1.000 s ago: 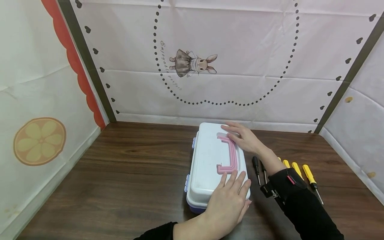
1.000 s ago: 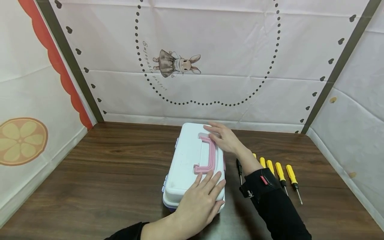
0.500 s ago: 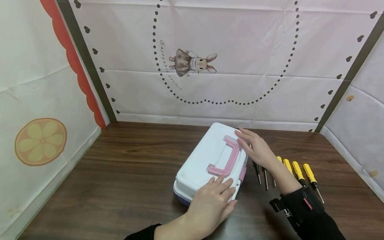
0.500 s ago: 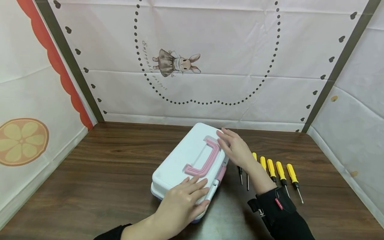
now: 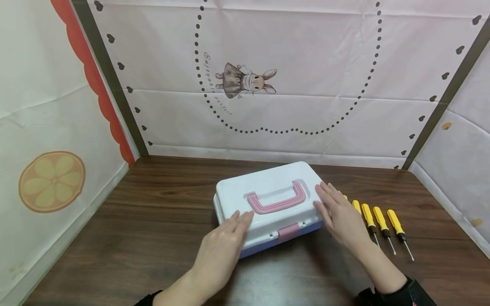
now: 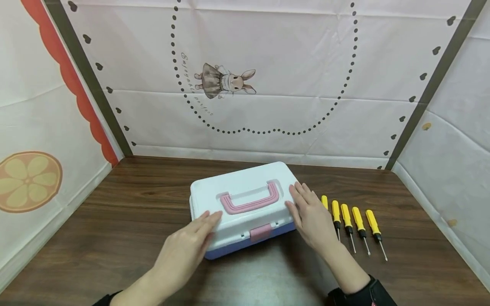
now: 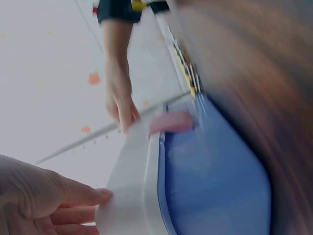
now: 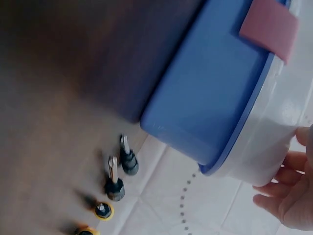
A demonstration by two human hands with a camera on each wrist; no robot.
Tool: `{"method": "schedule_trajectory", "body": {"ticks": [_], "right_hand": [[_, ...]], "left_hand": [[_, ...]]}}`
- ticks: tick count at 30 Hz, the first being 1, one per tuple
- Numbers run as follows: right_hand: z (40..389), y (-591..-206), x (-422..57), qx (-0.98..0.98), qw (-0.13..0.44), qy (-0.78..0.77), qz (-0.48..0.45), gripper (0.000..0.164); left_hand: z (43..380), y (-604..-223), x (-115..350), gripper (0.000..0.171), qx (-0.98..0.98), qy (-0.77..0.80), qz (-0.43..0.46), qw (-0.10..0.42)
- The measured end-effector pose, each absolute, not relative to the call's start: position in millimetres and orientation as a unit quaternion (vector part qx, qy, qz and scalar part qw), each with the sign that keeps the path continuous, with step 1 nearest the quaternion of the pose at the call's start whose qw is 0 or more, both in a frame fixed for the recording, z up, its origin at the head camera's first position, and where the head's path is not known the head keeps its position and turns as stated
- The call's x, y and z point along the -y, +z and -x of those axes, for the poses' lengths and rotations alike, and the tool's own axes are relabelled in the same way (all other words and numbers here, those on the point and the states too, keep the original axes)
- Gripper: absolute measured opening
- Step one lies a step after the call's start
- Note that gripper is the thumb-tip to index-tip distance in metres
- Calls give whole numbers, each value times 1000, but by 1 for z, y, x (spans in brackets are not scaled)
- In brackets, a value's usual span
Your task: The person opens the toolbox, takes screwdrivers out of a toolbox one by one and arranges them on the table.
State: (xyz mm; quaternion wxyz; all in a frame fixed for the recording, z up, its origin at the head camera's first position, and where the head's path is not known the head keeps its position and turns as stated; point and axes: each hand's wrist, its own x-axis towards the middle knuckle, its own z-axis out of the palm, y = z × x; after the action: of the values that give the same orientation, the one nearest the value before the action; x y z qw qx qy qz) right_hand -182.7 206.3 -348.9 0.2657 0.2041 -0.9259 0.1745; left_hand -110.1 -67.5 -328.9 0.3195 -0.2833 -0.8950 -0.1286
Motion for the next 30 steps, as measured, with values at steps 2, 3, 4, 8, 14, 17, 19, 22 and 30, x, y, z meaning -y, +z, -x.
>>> {"method": "schedule_trajectory", "body": {"ticks": [2,3,4,8,14,17,19,22,30], "right_hand": [[173,-350,-205,925,275,166,-203,44],[169,-350,-203,925,278,162,-203,45],[164,-350,-202,923,283,161,-204,45],[150,-350,-197,912,312,151,-218,43],[135,-350,-188,901,343,131,-230,40],[133,-348,-185,896,356,128,-231,41],[132,-347,-184,893,364,129,-233,43],[133,-347,-182,888,372,133,-237,41],[147,-344,-182,896,349,152,-227,36]], "left_hand": [[114,-329,73,43,903,-129,266,311],[115,-329,76,44,906,-129,261,308],[117,-329,78,44,908,-129,256,306],[123,-330,84,47,911,-137,240,305],[130,-334,89,44,912,-146,215,316],[132,-336,89,34,909,-145,213,328],[133,-337,88,28,906,-145,215,335],[134,-338,87,25,904,-144,217,340],[146,-340,83,26,903,-142,212,346]]}}
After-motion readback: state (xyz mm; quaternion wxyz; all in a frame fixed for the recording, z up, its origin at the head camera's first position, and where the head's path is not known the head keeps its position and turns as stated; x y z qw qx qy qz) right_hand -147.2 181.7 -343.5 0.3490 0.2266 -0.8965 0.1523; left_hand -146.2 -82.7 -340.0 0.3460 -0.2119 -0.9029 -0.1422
